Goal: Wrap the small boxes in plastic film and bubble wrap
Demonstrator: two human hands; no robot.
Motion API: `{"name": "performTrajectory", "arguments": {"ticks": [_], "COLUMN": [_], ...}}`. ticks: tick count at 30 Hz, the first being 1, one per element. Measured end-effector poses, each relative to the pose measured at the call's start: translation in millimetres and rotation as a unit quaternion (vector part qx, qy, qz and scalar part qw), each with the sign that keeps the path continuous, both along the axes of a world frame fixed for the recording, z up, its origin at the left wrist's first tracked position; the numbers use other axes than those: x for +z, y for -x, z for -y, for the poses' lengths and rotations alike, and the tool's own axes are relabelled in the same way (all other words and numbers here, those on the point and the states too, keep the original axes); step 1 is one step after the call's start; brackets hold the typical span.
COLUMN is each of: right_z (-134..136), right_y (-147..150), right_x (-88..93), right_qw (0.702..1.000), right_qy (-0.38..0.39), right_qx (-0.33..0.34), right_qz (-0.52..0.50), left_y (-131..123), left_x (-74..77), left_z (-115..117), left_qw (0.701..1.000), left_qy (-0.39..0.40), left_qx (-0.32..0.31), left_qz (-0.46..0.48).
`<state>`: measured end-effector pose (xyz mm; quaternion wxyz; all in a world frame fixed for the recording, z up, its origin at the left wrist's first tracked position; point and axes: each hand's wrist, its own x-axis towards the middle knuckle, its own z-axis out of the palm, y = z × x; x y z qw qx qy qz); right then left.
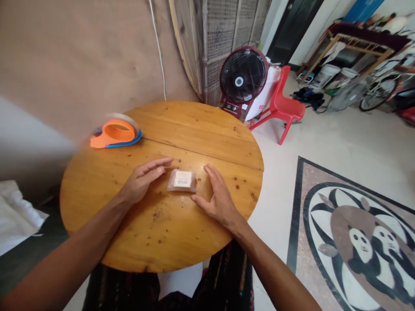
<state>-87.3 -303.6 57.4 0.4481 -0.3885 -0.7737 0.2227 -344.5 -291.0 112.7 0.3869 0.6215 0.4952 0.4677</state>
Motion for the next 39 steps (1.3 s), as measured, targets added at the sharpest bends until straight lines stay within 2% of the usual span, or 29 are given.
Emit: {"name": "performTrajectory", "arguments": {"ticks": [4, 8, 11, 14, 18, 21, 24, 27, 30, 33, 36, 39], "right_z": [-7, -16, -18, -18, -19, -20, -16, -10, -8, -10, -12, -14], "right_y": [13, 21, 27, 33, 36, 28, 20, 19, 25, 31, 36, 41], "right_x": [3.6, 10.2, 12.9, 8.0, -4.3, -9.0, -11.5, -16.1, -20.0, -19.6, -16.9, -13.8], "right_qw": [0.998, 0.996, 0.996, 0.996, 0.996, 0.995, 0.987, 0.99, 0.994, 0.997, 0.999, 1.0], "right_qy": [-0.025, -0.015, -0.005, -0.032, -0.039, 0.035, 0.095, 0.07, 0.041, 0.019, 0.006, 0.013], "right_qx": [0.027, 0.036, 0.041, 0.038, 0.051, 0.088, 0.099, 0.088, 0.076, 0.065, 0.032, 0.021], "right_qz": [0.047, 0.077, 0.084, 0.078, 0.055, -0.008, -0.078, -0.082, -0.073, -0.034, 0.004, 0.008], "left_y": [-4, -10, -10, -7, -1, 4, 8, 5, -6, -18, -25, -28], "left_x": [-3.0, -11.5, -9.1, -3.0, -2.2, -7.2, -11.4, -10.7, -8.6, -12.6, -23.1, -31.5], "left_z": [2, 0, 1, 5, 5, -2, -9, -1, 23, 43, 43, 33], "left_qw": [0.999, 0.997, 0.993, 0.992, 0.993, 0.996, 0.998, 0.995, 0.999, 0.999, 0.998, 0.997], "left_qy": [0.026, 0.01, 0.011, 0.03, 0.041, 0.032, 0.022, 0.037, 0.025, -0.014, -0.052, -0.065], "left_qx": [-0.029, -0.007, 0.004, -0.017, -0.06, -0.069, -0.038, -0.032, -0.037, -0.029, 0.005, 0.009], "left_qz": [-0.033, -0.081, -0.114, -0.12, -0.094, -0.053, 0.055, 0.085, 0.014, -0.033, -0.043, -0.033]}}
